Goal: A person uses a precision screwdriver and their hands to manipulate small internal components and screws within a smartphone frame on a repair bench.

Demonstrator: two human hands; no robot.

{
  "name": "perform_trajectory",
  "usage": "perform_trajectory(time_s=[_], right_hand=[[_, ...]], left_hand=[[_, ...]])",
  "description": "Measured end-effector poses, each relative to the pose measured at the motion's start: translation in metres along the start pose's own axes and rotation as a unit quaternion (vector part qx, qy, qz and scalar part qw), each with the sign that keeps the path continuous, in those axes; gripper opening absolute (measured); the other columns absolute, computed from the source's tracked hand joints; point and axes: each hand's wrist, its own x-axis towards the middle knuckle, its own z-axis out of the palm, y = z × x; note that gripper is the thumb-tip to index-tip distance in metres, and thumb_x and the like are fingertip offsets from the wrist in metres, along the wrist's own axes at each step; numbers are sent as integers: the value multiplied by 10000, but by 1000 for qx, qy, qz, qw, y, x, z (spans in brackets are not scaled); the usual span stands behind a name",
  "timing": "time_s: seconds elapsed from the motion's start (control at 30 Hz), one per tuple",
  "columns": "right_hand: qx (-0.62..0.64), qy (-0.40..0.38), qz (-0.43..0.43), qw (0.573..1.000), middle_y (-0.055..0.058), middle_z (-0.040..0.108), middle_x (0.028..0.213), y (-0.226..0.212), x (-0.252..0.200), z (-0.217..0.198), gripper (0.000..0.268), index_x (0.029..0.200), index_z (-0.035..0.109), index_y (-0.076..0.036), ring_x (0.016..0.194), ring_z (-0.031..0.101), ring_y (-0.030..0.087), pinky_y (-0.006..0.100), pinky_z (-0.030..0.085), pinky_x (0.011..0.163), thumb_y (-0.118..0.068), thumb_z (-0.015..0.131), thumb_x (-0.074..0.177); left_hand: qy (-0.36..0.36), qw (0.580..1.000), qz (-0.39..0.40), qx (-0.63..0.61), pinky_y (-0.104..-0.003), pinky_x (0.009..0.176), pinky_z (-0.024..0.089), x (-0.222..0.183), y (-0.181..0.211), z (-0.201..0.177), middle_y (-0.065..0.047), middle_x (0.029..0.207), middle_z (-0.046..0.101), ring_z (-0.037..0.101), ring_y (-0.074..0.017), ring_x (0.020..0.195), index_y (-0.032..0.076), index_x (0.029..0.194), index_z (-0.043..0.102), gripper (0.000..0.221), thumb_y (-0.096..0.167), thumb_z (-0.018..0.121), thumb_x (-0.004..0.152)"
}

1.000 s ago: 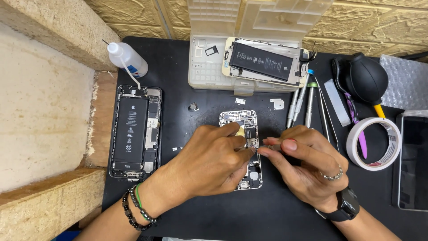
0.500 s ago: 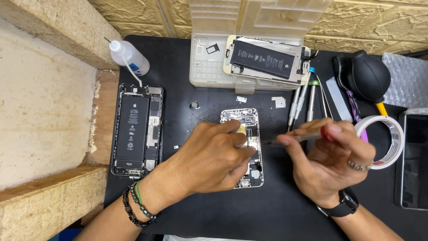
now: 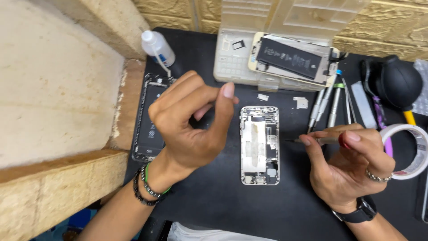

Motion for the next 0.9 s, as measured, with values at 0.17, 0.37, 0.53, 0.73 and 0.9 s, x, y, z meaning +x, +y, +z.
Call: perform_trajectory(time_s=[0.17,0.37,0.53,0.73,0.9], right_hand=[[12,-43,-9,999,252,504,1055,0,-3,-1,664,1363,392,-48,782,659,336,391,588,769,200,852,952],[24,-99,49,994,311,531,1101,-12,1,-1,504,1462,337,-25,958,653,398,487,617,914,138,636,1090],[39,-60,55,996,278,478,1269,-6,-6,2,437,1467,358,-2,971,649,405,503,632,908,107,572,1103],[45,-43,60,996,264,540,1138,-7,-4,5,424,1458,370,-13,951,644,370,457,621,884,76,584,1102],[47,-42,65,996,235,553,1106,-4,-4,5,447,1461,382,-29,940,647,345,433,630,859,72,600,1085]], left_hand=[[46,999,-3,10,-314,524,214,1,-2,-5,-30,570,340,298,-155,533,27,625,583,366,-7,557,988],[87,996,3,14,-321,521,150,0,-9,-8,-24,584,259,218,-151,532,58,601,338,438,-13,577,962],[87,996,4,12,-307,513,158,-2,-13,-6,-20,583,273,227,-142,528,53,600,376,423,-27,592,955],[89,996,16,6,-311,503,143,-2,-18,-4,-17,568,256,204,-139,520,61,588,335,458,-38,594,952],[89,996,13,18,-310,502,142,-3,-23,-3,-16,568,258,202,-141,518,64,590,334,461,-36,602,952]])
